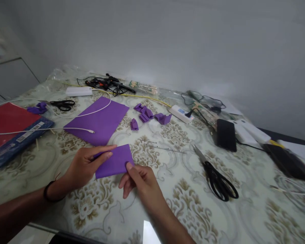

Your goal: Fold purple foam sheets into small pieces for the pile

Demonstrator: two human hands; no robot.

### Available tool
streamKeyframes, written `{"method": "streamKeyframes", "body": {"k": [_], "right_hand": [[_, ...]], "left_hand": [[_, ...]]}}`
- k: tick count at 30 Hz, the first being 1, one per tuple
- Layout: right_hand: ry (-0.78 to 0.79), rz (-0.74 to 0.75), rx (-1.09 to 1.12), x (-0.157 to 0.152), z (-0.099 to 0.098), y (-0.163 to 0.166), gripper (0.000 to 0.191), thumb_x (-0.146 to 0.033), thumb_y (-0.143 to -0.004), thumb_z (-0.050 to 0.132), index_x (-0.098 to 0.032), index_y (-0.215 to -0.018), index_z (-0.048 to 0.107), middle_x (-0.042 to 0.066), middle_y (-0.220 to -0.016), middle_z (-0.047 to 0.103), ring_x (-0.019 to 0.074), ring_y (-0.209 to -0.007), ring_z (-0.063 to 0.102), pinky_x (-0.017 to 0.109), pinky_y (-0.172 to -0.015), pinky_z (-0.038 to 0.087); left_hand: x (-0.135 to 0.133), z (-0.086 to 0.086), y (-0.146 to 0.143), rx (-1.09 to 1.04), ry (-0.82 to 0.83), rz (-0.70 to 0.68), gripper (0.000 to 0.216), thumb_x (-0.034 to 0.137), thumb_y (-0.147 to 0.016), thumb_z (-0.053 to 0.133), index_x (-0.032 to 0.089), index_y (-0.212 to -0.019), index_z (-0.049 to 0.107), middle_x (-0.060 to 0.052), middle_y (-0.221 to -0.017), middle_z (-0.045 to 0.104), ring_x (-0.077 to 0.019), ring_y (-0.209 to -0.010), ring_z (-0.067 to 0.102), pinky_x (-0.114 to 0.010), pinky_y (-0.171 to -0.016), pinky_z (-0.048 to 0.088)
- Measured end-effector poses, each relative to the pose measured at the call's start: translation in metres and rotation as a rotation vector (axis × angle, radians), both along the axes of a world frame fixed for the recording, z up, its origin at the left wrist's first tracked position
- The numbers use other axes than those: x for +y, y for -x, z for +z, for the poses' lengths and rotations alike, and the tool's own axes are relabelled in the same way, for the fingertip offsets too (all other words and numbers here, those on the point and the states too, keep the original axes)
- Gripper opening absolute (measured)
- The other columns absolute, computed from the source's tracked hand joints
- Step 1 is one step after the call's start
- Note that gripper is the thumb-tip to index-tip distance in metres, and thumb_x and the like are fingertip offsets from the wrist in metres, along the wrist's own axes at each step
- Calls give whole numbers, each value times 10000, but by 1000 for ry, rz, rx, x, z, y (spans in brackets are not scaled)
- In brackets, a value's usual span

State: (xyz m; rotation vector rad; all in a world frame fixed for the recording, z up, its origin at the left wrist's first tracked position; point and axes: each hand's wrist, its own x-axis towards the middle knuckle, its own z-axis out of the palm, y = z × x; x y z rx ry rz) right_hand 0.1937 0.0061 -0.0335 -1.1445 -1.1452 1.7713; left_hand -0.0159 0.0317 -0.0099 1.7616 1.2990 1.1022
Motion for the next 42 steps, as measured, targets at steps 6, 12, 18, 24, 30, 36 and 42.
{"method": "streamKeyframes", "body": {"k": [6, 12, 18, 24, 30, 36, 42], "right_hand": [[43, 49, 12, -6, 0, 2, 618, -673, -927, 678, -155, -608, 790, 27, -479, 656, 111, -377, 581, 232, -460, 423], [29, 39, -4, -6, 1, 4, 628, -691, -923, 665, -163, -607, 789, 32, -493, 666, 112, -386, 584, 236, -474, 440], [17, 62, -74, -9, 5, 8, 634, -694, -919, 668, -168, -587, 788, 24, -432, 635, 112, -381, 562, 243, -505, 428], [40, 59, -40, -11, 2, 11, 621, -689, -913, 681, -159, -613, 801, 34, -459, 656, 118, -400, 587, 243, -513, 435], [80, 19, -22, -11, 0, 16, 563, -684, -823, 776, -157, -626, 807, 31, -490, 669, 127, -399, 597, 254, -489, 498], [137, 47, 59, -15, -2, 21, 548, -680, -803, 796, -141, -707, 809, 24, -513, 669, 131, -433, 617, 248, -479, 526], [152, 26, 49, -17, -3, 25, 501, -639, -795, 829, -138, -811, 816, 12, -540, 679, 126, -437, 611, 259, -497, 551]], "left_hand": [[-2, 3, 0, 47, -30, -19, 265, 216, -972, 654, 224, -1174, 825, -17, -1154, 827, -219, -1016, 824, -267, -878, 655], [-3, 2, -1, 46, -52, -11, 260, 213, -968, 665, 245, -1168, 829, -9, -1144, 826, -225, -998, 829, -269, -848, 665], [-4, 4, -2, 35, -47, -25, 255, 213, -977, 665, 195, -1175, 825, -38, -1158, 822, -234, -1012, 827, -270, -863, 664], [-5, 2, -3, 32, -59, -21, 255, 204, -969, 672, 223, -1169, 828, -31, -1142, 828, -231, -984, 832, -276, -851, 667], [-7, 2, -5, 20, -33, -43, 251, 223, -977, 674, 232, -1174, 828, -20, -1135, 832, -221, -985, 831, -265, -857, 665], [-9, 2, -7, -26, -4, -45, 253, 216, -974, 684, 202, -1186, 823, -38, -1125, 835, -212, -924, 839, -242, -780, 668], [-11, 1, -9, -43, -8, -45, 248, 189, -963, 691, 219, -1165, 831, -23, -1130, 833, -204, -957, 835, -220, -808, 661]]}}
